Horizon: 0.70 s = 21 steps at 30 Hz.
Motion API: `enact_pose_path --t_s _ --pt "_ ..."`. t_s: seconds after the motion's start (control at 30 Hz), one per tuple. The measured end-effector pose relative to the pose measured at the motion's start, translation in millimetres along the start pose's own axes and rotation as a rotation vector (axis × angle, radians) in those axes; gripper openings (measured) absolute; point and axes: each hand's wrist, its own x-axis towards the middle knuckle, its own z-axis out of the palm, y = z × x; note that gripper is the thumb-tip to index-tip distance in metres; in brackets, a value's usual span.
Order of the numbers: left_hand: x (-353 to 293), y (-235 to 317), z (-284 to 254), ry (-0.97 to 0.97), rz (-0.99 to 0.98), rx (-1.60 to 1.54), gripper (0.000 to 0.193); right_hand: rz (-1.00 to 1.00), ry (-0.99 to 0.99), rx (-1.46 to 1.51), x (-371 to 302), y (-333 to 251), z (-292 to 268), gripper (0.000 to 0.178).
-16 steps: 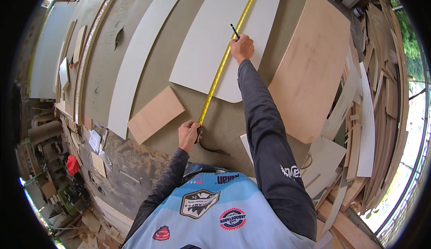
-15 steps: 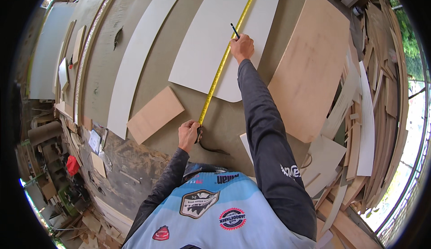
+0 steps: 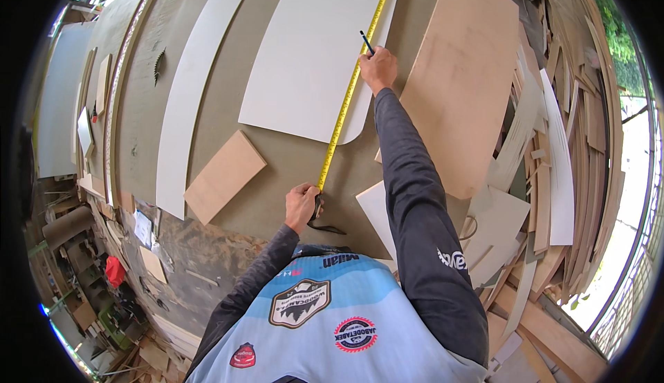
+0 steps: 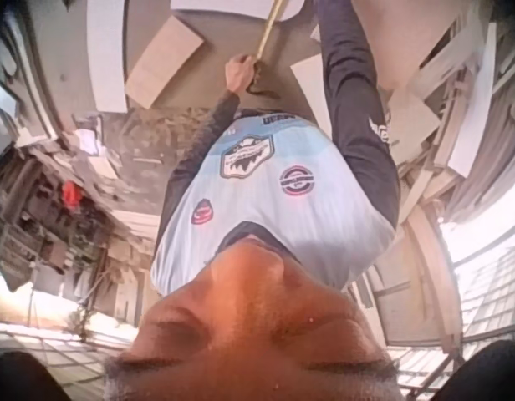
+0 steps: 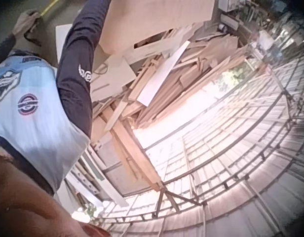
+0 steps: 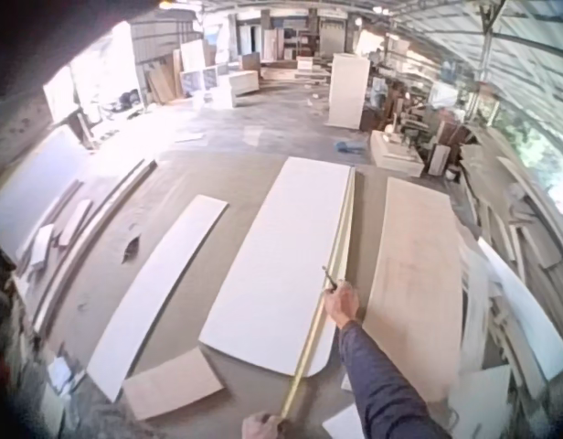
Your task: The person measures and marks wooden boards on a workbench using a measuring tape and a pencil, turning the boards over to mark different sides and checking their dimensions.
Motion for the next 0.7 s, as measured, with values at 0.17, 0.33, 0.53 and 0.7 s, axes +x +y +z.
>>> enact_pose_path --t_s 0.17,0.33,0.53,0.7 --pt "0.4 -8.4 2.4 0.003 0.016 0.025 0.023 0.0 0.011 0.022 -12.1 -1.2 -1.9 0.018" --pt "-1.8 -5.3 3.2 0.009 0.019 0.036 0.023 0.011 0.031 -0.004 -15.7 -4.7 0.2 0.018" --pt "-3.4 -1.5 3.3 -0.012 0.008 0.043 0.023 0.013 0.027 0.011 -18.4 -4.1 -1.7 0.018" --pt "0.1 -6.5 3.4 -0.033 0.002 -0.004 0.022 0.018 0.036 0.007 -21.2 -9.1 -1.7 0.019"
